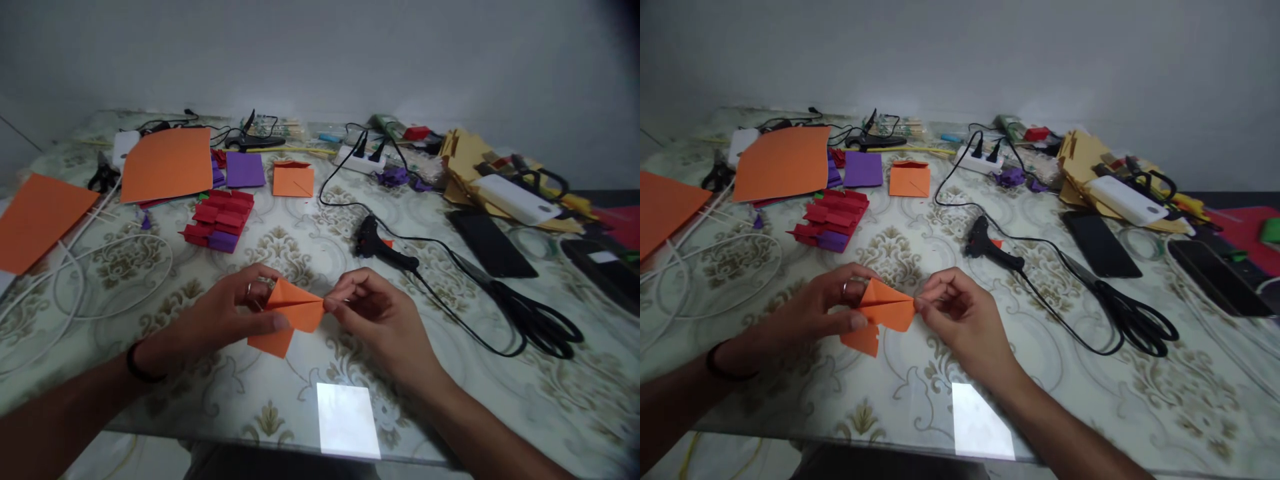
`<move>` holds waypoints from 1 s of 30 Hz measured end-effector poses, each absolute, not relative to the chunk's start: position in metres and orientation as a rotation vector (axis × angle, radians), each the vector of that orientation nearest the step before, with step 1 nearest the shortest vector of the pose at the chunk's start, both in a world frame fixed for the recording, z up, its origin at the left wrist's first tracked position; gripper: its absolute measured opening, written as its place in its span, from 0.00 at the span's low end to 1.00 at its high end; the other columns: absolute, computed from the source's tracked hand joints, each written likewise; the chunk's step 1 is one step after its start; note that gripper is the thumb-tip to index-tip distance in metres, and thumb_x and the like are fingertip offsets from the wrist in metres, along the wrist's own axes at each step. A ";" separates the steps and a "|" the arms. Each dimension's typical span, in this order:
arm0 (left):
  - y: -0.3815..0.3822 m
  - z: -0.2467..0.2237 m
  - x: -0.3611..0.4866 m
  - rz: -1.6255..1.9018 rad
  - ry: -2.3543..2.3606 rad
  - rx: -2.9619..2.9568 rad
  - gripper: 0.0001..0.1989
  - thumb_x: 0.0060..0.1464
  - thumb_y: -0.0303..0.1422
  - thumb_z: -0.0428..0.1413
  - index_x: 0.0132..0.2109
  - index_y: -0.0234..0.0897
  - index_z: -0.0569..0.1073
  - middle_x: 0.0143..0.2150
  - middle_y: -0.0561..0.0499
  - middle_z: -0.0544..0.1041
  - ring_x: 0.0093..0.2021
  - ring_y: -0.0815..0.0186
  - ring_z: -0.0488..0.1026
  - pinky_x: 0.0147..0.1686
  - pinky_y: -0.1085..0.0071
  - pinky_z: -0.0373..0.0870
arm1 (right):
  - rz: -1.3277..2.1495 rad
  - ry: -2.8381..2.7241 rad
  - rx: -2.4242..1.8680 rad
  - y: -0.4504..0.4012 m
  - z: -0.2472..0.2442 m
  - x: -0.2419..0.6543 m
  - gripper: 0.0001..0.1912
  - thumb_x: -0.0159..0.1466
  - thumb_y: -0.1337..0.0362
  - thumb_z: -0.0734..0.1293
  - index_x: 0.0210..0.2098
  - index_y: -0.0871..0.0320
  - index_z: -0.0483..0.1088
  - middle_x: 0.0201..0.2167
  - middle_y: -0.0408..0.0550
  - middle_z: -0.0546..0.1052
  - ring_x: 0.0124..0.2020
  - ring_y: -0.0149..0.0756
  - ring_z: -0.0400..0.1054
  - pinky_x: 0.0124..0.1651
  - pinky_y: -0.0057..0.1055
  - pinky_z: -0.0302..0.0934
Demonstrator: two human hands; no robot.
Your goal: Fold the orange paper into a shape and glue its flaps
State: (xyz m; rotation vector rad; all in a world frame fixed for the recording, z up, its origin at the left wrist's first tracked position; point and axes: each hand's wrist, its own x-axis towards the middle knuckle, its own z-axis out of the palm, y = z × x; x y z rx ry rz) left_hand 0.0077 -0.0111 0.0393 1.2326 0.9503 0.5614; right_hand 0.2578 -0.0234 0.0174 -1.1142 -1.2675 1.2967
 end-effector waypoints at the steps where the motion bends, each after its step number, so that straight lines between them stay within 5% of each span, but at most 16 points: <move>1: -0.012 0.039 0.008 0.553 0.927 1.215 0.25 0.54 0.41 0.70 0.54 0.42 0.71 0.46 0.48 0.84 0.45 0.59 0.81 0.39 0.71 0.74 | 1.308 -1.250 -1.107 -0.024 0.017 0.257 0.09 0.60 0.66 0.78 0.36 0.55 0.75 0.27 0.40 0.79 0.29 0.29 0.72 0.33 0.24 0.66; 12: -0.013 0.025 0.009 0.563 1.296 1.423 0.14 0.57 0.43 0.64 0.37 0.35 0.77 0.27 0.57 0.69 0.27 0.70 0.64 0.26 0.75 0.58 | 1.458 -1.198 -1.061 -0.024 0.021 0.258 0.09 0.66 0.59 0.76 0.45 0.53 0.79 0.39 0.46 0.86 0.38 0.33 0.80 0.46 0.30 0.73; 21: -0.015 0.030 0.009 0.609 1.327 1.666 0.10 0.58 0.38 0.61 0.34 0.36 0.75 0.27 0.57 0.71 0.28 0.69 0.66 0.27 0.74 0.61 | 1.457 -1.388 -1.198 -0.026 0.020 0.254 0.12 0.64 0.54 0.77 0.33 0.56 0.80 0.28 0.45 0.83 0.30 0.34 0.76 0.36 0.30 0.69; 24: -0.016 0.030 0.013 0.697 1.279 1.588 0.08 0.57 0.37 0.62 0.40 0.38 0.75 0.31 0.57 0.75 0.29 0.68 0.73 0.29 0.74 0.67 | 1.451 -1.381 -1.203 -0.026 0.020 0.254 0.14 0.64 0.52 0.77 0.34 0.56 0.80 0.27 0.46 0.83 0.29 0.35 0.75 0.35 0.31 0.68; 27: -0.018 0.028 0.016 0.908 1.226 1.439 0.19 0.55 0.34 0.65 0.51 0.43 0.69 0.38 0.57 0.78 0.32 0.68 0.79 0.31 0.75 0.73 | 1.470 -1.362 -1.184 -0.026 0.022 0.256 0.15 0.65 0.50 0.76 0.34 0.56 0.79 0.27 0.47 0.83 0.29 0.35 0.75 0.34 0.32 0.67; 30: -0.019 0.027 0.015 0.926 1.148 1.478 0.13 0.57 0.33 0.66 0.46 0.42 0.71 0.38 0.56 0.79 0.34 0.68 0.81 0.34 0.74 0.75 | 1.518 -1.333 -1.140 -0.026 0.024 0.257 0.15 0.66 0.50 0.76 0.35 0.56 0.79 0.27 0.47 0.84 0.29 0.35 0.76 0.34 0.31 0.67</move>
